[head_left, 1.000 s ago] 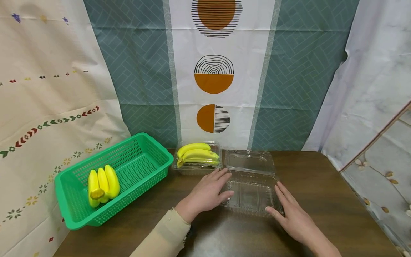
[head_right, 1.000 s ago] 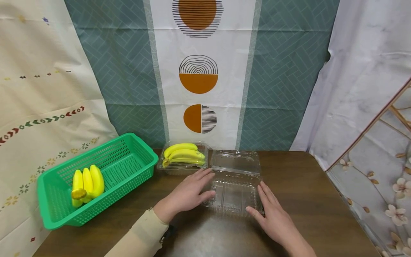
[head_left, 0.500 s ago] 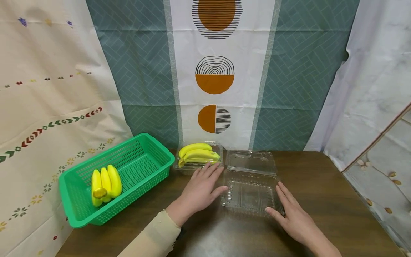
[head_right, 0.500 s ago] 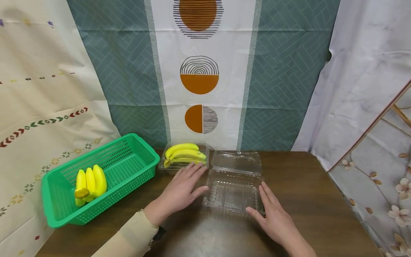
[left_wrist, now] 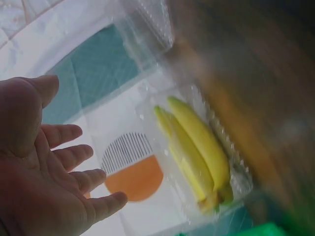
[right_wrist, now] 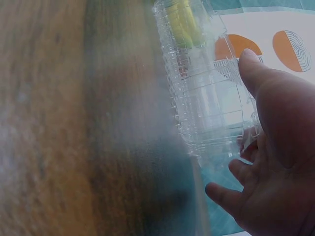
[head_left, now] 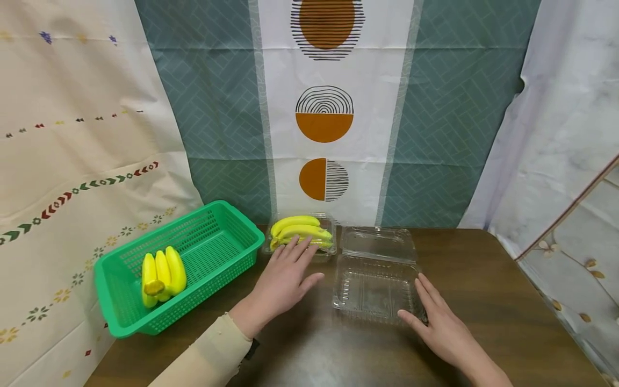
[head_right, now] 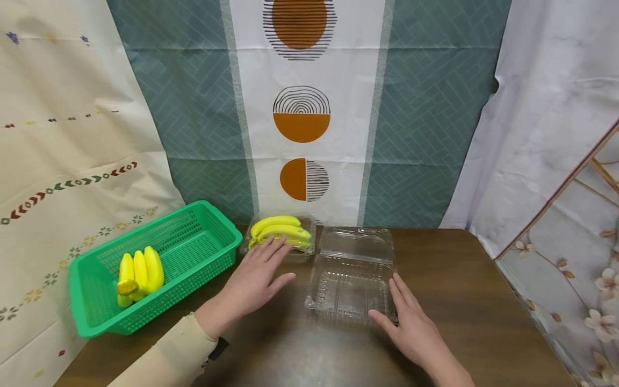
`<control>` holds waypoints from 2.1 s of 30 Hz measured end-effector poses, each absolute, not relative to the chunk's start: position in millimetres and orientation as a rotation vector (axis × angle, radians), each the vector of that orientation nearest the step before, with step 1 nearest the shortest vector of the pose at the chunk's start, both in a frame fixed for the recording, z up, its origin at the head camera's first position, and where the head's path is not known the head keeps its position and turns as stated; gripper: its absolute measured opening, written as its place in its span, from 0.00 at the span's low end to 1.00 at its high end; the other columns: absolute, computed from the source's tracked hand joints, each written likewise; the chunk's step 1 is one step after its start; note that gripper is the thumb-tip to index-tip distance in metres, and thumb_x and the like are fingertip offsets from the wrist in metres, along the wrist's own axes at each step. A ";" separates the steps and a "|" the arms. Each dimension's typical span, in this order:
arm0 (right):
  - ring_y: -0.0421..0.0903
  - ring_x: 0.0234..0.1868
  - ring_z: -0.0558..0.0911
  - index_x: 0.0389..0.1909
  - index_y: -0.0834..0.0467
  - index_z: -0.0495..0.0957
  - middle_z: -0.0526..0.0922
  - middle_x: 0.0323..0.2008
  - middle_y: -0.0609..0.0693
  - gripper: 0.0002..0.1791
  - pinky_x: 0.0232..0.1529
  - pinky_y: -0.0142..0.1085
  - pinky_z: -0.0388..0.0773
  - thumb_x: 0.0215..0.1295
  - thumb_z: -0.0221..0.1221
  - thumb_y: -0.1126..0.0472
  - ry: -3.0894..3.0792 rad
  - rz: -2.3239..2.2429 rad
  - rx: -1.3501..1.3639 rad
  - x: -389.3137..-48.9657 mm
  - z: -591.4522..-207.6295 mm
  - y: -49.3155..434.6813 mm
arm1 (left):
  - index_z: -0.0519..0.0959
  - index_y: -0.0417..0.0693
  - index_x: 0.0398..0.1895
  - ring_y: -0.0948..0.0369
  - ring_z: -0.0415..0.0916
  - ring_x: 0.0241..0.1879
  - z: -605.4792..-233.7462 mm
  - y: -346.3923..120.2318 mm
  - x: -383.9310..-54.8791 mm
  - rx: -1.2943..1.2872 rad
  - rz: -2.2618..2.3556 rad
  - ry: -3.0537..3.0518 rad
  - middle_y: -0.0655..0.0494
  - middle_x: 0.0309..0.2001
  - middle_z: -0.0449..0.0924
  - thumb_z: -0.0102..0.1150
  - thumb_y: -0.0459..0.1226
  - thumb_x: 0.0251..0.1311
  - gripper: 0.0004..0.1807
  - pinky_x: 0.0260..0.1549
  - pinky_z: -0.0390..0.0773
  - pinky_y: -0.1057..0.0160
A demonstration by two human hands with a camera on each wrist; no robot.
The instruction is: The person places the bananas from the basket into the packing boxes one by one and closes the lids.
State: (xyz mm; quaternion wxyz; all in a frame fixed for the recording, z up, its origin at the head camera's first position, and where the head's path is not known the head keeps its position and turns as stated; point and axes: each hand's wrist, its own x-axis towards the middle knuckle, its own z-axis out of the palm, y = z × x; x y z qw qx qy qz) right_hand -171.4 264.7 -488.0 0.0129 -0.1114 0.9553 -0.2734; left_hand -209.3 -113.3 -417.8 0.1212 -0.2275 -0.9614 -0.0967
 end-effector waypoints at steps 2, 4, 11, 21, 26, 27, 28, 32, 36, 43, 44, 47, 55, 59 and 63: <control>0.75 0.82 0.58 0.90 0.63 0.46 0.41 0.90 0.59 0.58 0.60 0.78 0.71 0.80 0.57 0.28 2.976 -0.850 -0.345 -171.2 -488.1 265.1 | 0.68 0.47 0.85 0.41 0.54 0.85 -414.4 -119.7 -209.2 -0.653 -0.268 -2.781 0.47 0.86 0.61 0.62 0.58 0.79 0.41 0.80 0.56 0.35; 0.75 0.82 0.58 0.90 0.63 0.46 0.41 0.90 0.59 0.58 0.59 0.78 0.72 0.80 0.57 0.28 2.978 -0.847 -0.343 -171.2 -488.2 265.4 | 0.68 0.46 0.85 0.40 0.55 0.85 -409.8 -126.2 -208.3 -0.641 -0.265 -2.763 0.45 0.85 0.62 0.62 0.58 0.79 0.41 0.80 0.56 0.35; 0.75 0.82 0.58 0.90 0.63 0.46 0.41 0.90 0.59 0.58 0.58 0.78 0.73 0.80 0.57 0.29 2.987 -0.853 -0.356 -170.9 -488.9 265.6 | 0.68 0.43 0.85 0.38 0.55 0.84 -399.5 -147.1 -204.3 -0.595 -0.281 -2.749 0.42 0.85 0.63 0.63 0.56 0.79 0.41 0.78 0.59 0.32; 0.75 0.82 0.59 0.90 0.62 0.45 0.42 0.90 0.61 0.59 0.58 0.78 0.73 0.79 0.56 0.27 2.975 -0.865 -0.331 -169.6 -490.6 261.8 | 0.69 0.41 0.84 0.38 0.55 0.85 -386.5 -174.1 -199.8 -0.534 -0.232 -2.754 0.40 0.85 0.62 0.66 0.55 0.78 0.41 0.78 0.60 0.31; 0.76 0.82 0.57 0.91 0.61 0.43 0.40 0.90 0.60 0.60 0.59 0.79 0.71 0.79 0.56 0.26 2.959 -0.873 -0.329 -170.7 -490.0 260.6 | 0.68 0.40 0.84 0.37 0.55 0.84 -381.2 -188.4 -197.3 -0.482 -0.222 -2.758 0.39 0.85 0.61 0.66 0.54 0.78 0.42 0.77 0.59 0.29; 0.76 0.82 0.57 0.91 0.61 0.43 0.40 0.90 0.60 0.60 0.59 0.79 0.71 0.79 0.56 0.26 2.958 -0.873 -0.325 -170.7 -489.5 260.7 | 0.68 0.40 0.84 0.37 0.55 0.84 -380.9 -191.1 -197.4 -0.478 -0.219 -2.753 0.39 0.84 0.61 0.66 0.53 0.78 0.41 0.77 0.59 0.29; 0.76 0.82 0.57 0.91 0.61 0.43 0.40 0.90 0.60 0.60 0.59 0.79 0.71 0.79 0.56 0.26 2.958 -0.873 -0.322 -170.6 -489.0 261.0 | 0.68 0.40 0.84 0.36 0.55 0.84 -380.9 -193.8 -197.6 -0.472 -0.217 -2.751 0.38 0.84 0.61 0.66 0.53 0.78 0.41 0.77 0.59 0.29; 0.76 0.82 0.57 0.91 0.61 0.43 0.40 0.90 0.60 0.61 0.59 0.79 0.71 0.78 0.56 0.26 2.963 -0.865 -0.314 -170.2 -487.6 262.8 | 0.68 0.39 0.84 0.36 0.56 0.83 -381.3 -205.2 -198.6 -0.450 -0.212 -2.731 0.37 0.84 0.63 0.66 0.53 0.78 0.41 0.76 0.60 0.29; 0.76 0.82 0.57 0.91 0.62 0.43 0.40 0.90 0.61 0.61 0.59 0.79 0.71 0.78 0.56 0.25 2.961 -0.860 -0.317 -171.2 -487.2 264.0 | 0.69 0.37 0.83 0.34 0.57 0.83 -380.6 -217.5 -199.5 -0.415 -0.213 -2.725 0.36 0.83 0.64 0.67 0.51 0.79 0.40 0.76 0.60 0.29; 0.76 0.82 0.57 0.91 0.62 0.42 0.39 0.90 0.61 0.61 0.58 0.79 0.72 0.78 0.55 0.25 2.945 -0.871 -0.323 -172.4 -487.3 263.7 | 0.67 0.34 0.82 0.32 0.57 0.82 -379.5 -236.2 -198.2 -0.345 -0.205 -2.753 0.31 0.82 0.63 0.66 0.49 0.79 0.40 0.76 0.60 0.28; 0.76 0.82 0.57 0.91 0.62 0.42 0.39 0.90 0.61 0.61 0.58 0.79 0.72 0.78 0.55 0.25 2.944 -0.876 -0.326 -172.2 -487.6 263.6 | 0.67 0.34 0.83 0.31 0.57 0.82 -379.5 -238.4 -197.6 -0.339 -0.203 -2.756 0.31 0.82 0.63 0.66 0.49 0.79 0.40 0.76 0.60 0.28; 0.76 0.82 0.57 0.90 0.63 0.43 0.39 0.90 0.62 0.61 0.58 0.79 0.72 0.78 0.56 0.26 2.941 -0.889 -0.327 -170.8 -489.0 263.6 | 0.66 0.34 0.83 0.31 0.56 0.82 -379.4 -244.7 -196.1 -0.319 -0.197 -2.765 0.30 0.82 0.62 0.66 0.49 0.79 0.40 0.75 0.60 0.27; 0.77 0.82 0.57 0.90 0.63 0.43 0.40 0.90 0.62 0.60 0.58 0.79 0.71 0.79 0.56 0.27 2.945 -0.913 -0.344 -170.3 -490.3 264.2 | 0.65 0.34 0.84 0.30 0.54 0.81 -376.8 -262.8 -195.0 -0.247 -0.175 -2.788 0.30 0.83 0.59 0.63 0.50 0.80 0.41 0.75 0.59 0.26; 0.77 0.82 0.57 0.90 0.63 0.43 0.40 0.90 0.62 0.60 0.59 0.79 0.71 0.79 0.57 0.27 2.947 -0.909 -0.344 -171.0 -490.6 264.9 | 0.65 0.33 0.83 0.28 0.55 0.81 -376.3 -272.3 -196.3 -0.225 -0.162 -2.786 0.29 0.82 0.60 0.63 0.50 0.80 0.41 0.74 0.59 0.25; 0.77 0.82 0.57 0.91 0.63 0.43 0.39 0.90 0.61 0.61 0.58 0.80 0.71 0.79 0.56 0.26 2.939 -0.898 -0.335 -171.4 -492.0 265.4 | 0.66 0.33 0.83 0.28 0.56 0.80 -376.9 -280.8 -196.2 -0.203 -0.147 -2.781 0.28 0.82 0.60 0.63 0.51 0.80 0.41 0.73 0.61 0.25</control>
